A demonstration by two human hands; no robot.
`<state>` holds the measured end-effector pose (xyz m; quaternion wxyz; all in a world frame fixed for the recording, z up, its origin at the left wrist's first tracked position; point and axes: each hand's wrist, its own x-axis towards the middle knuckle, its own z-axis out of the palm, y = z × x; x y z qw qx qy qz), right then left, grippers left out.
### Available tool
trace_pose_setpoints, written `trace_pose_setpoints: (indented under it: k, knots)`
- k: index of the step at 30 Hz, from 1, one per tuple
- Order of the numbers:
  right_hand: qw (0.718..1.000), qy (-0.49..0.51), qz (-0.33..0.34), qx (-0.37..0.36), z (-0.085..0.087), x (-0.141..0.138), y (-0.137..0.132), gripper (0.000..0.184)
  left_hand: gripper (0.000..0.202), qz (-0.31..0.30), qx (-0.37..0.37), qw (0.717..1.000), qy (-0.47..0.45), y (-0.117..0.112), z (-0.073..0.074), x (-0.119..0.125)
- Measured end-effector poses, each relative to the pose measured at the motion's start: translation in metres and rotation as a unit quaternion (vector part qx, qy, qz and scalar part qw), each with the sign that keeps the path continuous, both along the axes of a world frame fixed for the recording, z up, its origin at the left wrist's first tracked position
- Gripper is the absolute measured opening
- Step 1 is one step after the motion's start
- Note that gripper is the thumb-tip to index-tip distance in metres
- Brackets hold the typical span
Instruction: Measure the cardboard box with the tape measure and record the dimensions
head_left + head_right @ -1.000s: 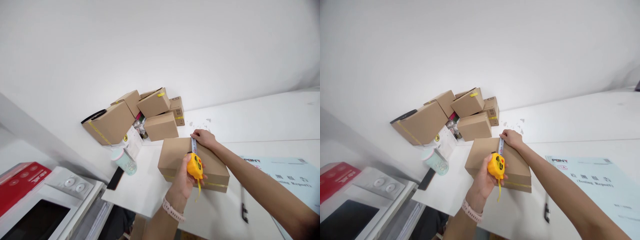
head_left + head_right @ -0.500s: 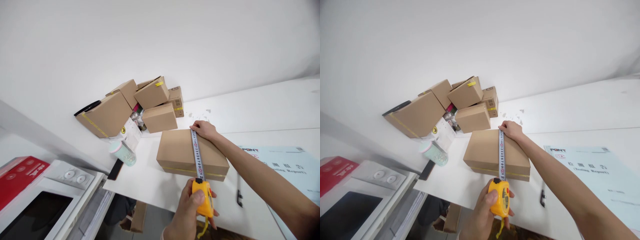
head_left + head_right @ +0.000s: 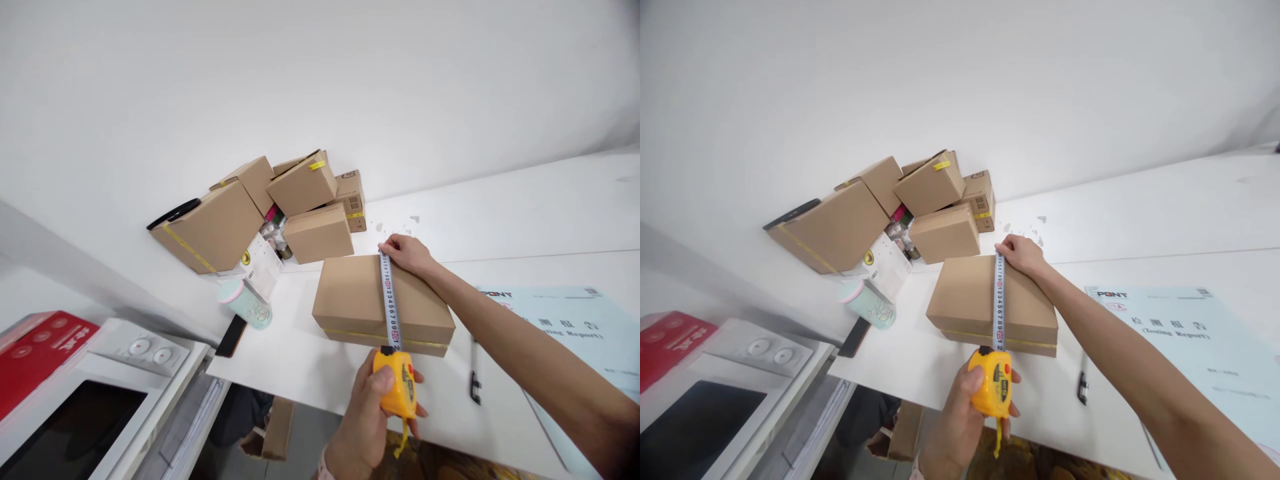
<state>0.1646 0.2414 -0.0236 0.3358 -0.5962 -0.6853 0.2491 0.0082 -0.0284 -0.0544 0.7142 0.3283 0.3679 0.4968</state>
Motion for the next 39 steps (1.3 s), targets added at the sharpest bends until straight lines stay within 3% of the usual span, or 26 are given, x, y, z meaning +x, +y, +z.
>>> trace_pose_setpoints:
  k: [2, 3, 6, 8, 11, 14, 17, 20, 24, 27, 30, 32, 36, 39]
  knots:
    - [0.986, 0.156, -0.027, 0.046, 0.003, 0.011, -0.005, 0.037, 0.066, 0.024, 0.023, 0.999, -0.002, -0.003, -0.001, -0.013]
    - [0.966, 0.242, -0.053, 0.069, 0.004, 0.018, -0.01, 0.039, 0.069, 0.052, 0.045, 0.998, 0.007, -0.004, -0.001, -0.022]
    - [0.906, 0.389, -0.143, 0.083, -0.002, 0.046, -0.034, 0.034, 0.075, 0.188, 0.138, 0.969, 0.081, -0.004, -0.004, -0.057]
    - [0.898, 0.396, -0.186, 0.047, -0.017, 0.063, -0.059, 0.026, 0.077, 0.277, 0.178, 0.934, 0.141, 0.002, -0.01, -0.081]
    - [0.908, 0.374, -0.187, -0.038, -0.05, 0.075, -0.098, 0.028, 0.077, 0.342, 0.167, 0.908, 0.176, 0.021, -0.025, -0.108]
    - [0.919, 0.353, -0.155, -0.08, -0.081, 0.073, -0.13, 0.041, 0.073, 0.347, 0.131, 0.914, 0.164, 0.041, -0.042, -0.119]
    - [0.938, 0.315, -0.122, -0.078, -0.09, 0.065, -0.151, 0.057, 0.066, 0.316, 0.12, 0.93, 0.145, 0.051, -0.052, -0.12]
    - [0.96, 0.257, -0.1, -0.036, -0.077, 0.061, -0.163, 0.059, 0.063, 0.301, 0.133, 0.935, 0.132, 0.054, -0.045, -0.123]
    - [0.976, 0.182, -0.098, 0.061, -0.043, 0.061, -0.165, 0.053, 0.059, 0.293, 0.179, 0.934, 0.097, 0.058, -0.015, -0.129]
    - [0.975, 0.139, -0.148, 0.093, -0.02, 0.06, -0.154, 0.043, 0.058, 0.299, 0.195, 0.931, 0.076, 0.064, 0.008, -0.125]
    - [0.97, 0.138, -0.163, 0.119, -0.005, 0.057, -0.133, 0.04, 0.059, 0.308, 0.204, 0.926, 0.079, 0.067, 0.021, -0.114]
    - [0.973, 0.134, -0.143, 0.12, 0.003, 0.055, -0.118, 0.041, 0.061, 0.305, 0.226, 0.92, 0.094, 0.061, 0.025, -0.104]
    - [0.986, 0.135, -0.102, 0.017, 0.018, 0.05, -0.093, 0.047, 0.068, 0.308, 0.282, 0.9, 0.127, 0.03, 0.022, -0.076]
    - [0.983, 0.155, -0.096, -0.006, 0.024, 0.048, -0.082, 0.051, 0.079, 0.247, 0.277, 0.92, 0.123, 0.005, 0.01, -0.044]
